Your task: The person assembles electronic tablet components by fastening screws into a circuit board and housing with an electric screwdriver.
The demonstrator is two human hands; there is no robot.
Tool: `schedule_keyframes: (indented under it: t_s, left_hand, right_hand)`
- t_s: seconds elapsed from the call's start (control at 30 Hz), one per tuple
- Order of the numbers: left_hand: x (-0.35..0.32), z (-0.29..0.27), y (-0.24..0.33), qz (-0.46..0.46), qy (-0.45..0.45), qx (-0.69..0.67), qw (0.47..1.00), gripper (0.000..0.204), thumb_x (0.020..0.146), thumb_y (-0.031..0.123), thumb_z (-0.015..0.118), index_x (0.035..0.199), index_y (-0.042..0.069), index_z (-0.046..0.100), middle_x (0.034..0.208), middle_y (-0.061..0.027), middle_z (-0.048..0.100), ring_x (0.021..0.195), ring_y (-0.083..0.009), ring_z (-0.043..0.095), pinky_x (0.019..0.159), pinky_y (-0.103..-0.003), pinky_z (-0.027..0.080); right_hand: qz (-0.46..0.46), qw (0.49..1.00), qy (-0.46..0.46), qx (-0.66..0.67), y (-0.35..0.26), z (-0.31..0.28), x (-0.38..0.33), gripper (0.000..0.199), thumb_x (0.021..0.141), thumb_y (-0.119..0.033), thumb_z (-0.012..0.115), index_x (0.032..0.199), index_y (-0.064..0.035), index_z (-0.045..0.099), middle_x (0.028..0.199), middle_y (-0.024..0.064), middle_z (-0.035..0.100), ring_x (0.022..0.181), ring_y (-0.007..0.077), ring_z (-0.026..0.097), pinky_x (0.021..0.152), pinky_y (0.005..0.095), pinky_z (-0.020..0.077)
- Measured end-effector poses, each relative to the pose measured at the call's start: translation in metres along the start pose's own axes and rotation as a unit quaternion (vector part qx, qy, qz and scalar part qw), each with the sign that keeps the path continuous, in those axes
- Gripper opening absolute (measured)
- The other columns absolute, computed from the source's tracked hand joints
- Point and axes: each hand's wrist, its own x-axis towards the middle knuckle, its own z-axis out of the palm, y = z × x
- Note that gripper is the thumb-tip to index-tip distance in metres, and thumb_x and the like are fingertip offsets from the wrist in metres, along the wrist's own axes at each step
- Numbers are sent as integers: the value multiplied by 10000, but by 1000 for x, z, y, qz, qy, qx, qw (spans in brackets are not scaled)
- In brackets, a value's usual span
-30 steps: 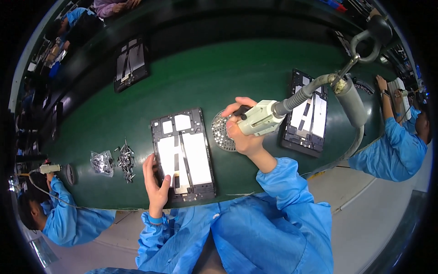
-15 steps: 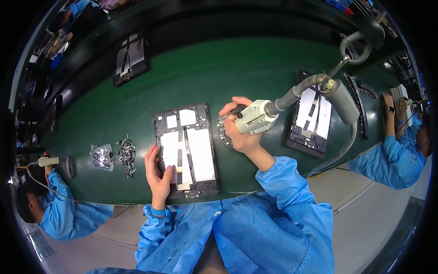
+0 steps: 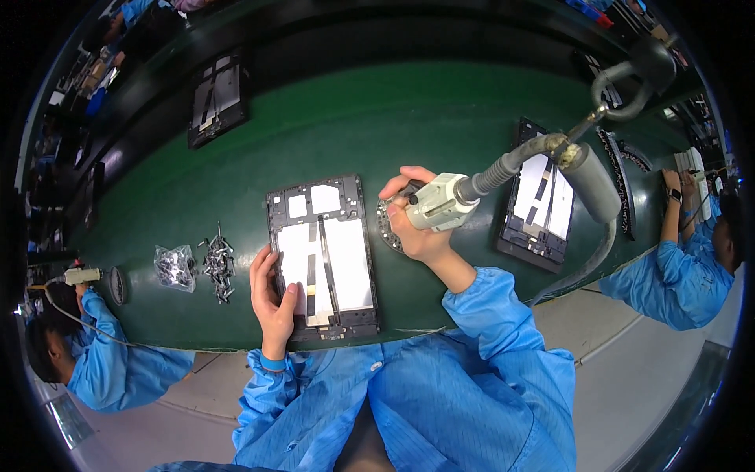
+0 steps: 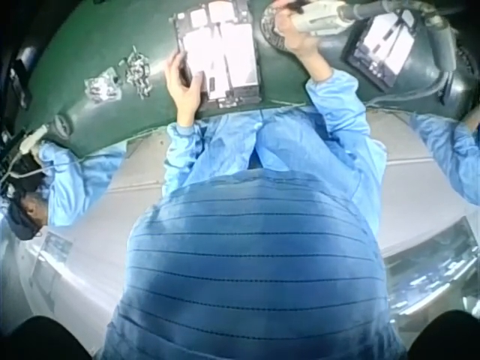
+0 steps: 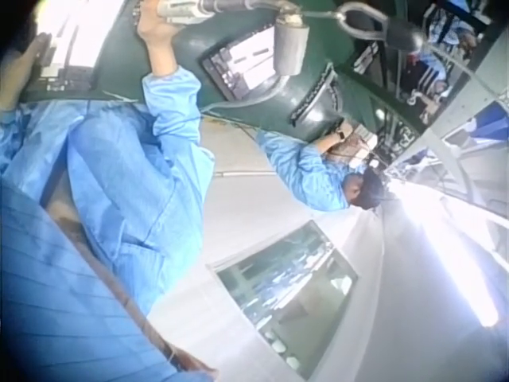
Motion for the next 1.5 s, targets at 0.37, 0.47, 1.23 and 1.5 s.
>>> schedule_keyframes:
  t_s: [0.37, 0.47, 1.23, 1.5]
  left_hand:
    - [24, 16, 60, 175, -47, 285, 941, 412, 719, 134, 691, 1104, 42, 575, 1152, -137, 498, 1091, -353, 424, 914, -454, 319]
    - [49, 58, 88, 221, -143, 275, 925, 321, 707, 193, 723, 980, 70, 609, 1008, -90, 506, 993, -294, 443, 808, -439, 314]
    - [74, 93, 62, 227, -128, 222, 940, 256, 666, -8, 623, 906, 73, 659, 1066, -76, 551, 1084, -284, 456, 849, -440, 280]
    - [54, 85, 61, 223, -171, 281, 917, 207, 699, 73, 666, 904, 101, 668, 1124, -57, 551, 1137, -301, 433, 878, -488, 258]
  right_hand:
    - [5, 999, 36, 31, -16, -1, 10, 518, 791, 39, 589, 1262, 2, 376, 930, 140, 564, 613, 60, 503, 558, 193, 432]
    - [-4, 999, 33, 43, -24, 0, 11, 543, 789, 40, 590, 1275, -1, 351, 941, 151, 555, 591, 68, 501, 533, 196, 428]
    - [32, 999, 5, 29, -15, -4, -1, 524, 784, 55, 566, 1270, -1, 378, 941, 117, 574, 704, 63, 493, 645, 201, 418]
    - [37, 999, 8, 26, -11, -1, -1, 515, 788, 51, 567, 1265, -3, 381, 934, 113, 580, 751, 87, 527, 674, 224, 441]
